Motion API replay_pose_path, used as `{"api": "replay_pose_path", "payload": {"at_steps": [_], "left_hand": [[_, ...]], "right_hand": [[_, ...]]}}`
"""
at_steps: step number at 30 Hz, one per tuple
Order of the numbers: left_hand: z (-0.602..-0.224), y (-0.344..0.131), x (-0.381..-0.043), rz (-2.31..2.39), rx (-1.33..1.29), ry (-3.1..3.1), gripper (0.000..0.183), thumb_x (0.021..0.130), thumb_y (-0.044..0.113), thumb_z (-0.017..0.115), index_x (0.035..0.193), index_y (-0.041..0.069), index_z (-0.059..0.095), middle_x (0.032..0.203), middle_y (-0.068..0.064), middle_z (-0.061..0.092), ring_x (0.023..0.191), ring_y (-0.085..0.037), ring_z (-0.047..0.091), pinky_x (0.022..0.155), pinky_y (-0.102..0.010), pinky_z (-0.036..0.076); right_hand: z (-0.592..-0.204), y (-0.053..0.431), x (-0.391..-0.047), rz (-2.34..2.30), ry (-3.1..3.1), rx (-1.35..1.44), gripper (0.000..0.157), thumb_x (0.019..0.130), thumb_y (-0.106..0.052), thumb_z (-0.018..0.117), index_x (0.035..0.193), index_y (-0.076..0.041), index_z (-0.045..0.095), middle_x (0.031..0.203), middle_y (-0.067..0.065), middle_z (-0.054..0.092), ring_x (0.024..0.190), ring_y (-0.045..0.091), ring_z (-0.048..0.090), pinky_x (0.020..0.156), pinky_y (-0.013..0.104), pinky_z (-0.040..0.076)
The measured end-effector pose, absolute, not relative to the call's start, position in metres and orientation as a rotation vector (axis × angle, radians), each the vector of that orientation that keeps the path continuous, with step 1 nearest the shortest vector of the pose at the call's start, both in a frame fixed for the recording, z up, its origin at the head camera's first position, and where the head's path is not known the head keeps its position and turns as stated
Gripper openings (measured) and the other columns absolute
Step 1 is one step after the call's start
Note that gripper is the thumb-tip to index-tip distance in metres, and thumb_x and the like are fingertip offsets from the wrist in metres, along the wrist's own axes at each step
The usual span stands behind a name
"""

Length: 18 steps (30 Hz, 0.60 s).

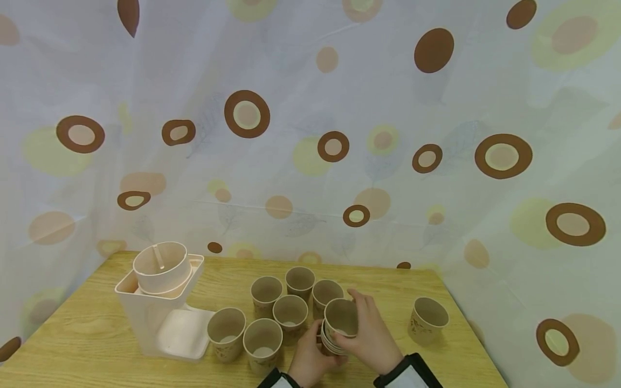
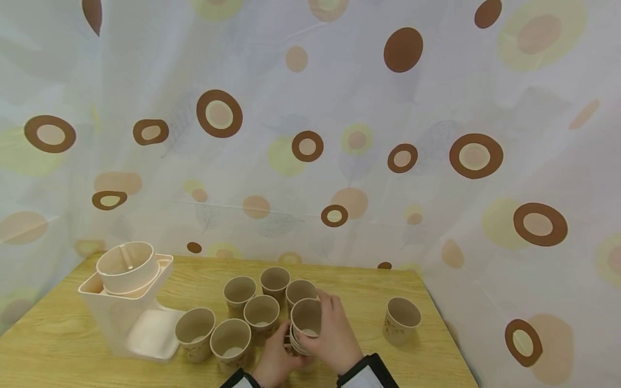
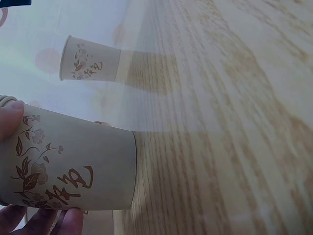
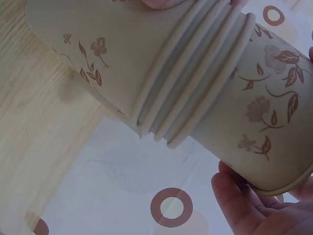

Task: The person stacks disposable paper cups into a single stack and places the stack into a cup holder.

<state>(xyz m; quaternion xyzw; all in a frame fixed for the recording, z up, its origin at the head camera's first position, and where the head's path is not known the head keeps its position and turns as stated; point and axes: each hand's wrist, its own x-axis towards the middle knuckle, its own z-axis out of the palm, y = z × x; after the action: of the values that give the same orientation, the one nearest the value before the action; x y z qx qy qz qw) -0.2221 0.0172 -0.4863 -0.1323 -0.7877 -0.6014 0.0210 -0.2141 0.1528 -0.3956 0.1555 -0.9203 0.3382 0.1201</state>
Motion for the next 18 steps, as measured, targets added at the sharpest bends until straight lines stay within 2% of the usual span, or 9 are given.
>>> {"api": "replay_pose_path", "payload": {"at_steps": [18], "left_hand": [[-0.4836, 0.0169, -0.2208, -1.879, -0.406, -2.441, 0.069, 0.067, 0.02, 0.08, 0.124, -0.003, 0.049, 0.112, -0.019, 0.063, 0.092, -0.027, 0.063, 0.073, -0.04, 0.055]], "right_hand": [[-0.4057, 0.1539, -0.2172, 0.975, -2.692, 0.492, 0.08, 0.065, -0.02, 0.08, 0.131, 0.008, 0.042, 0.113, 0.026, 0.05, 0.096, 0.032, 0.056, 0.074, 0.045, 0.052]]}}
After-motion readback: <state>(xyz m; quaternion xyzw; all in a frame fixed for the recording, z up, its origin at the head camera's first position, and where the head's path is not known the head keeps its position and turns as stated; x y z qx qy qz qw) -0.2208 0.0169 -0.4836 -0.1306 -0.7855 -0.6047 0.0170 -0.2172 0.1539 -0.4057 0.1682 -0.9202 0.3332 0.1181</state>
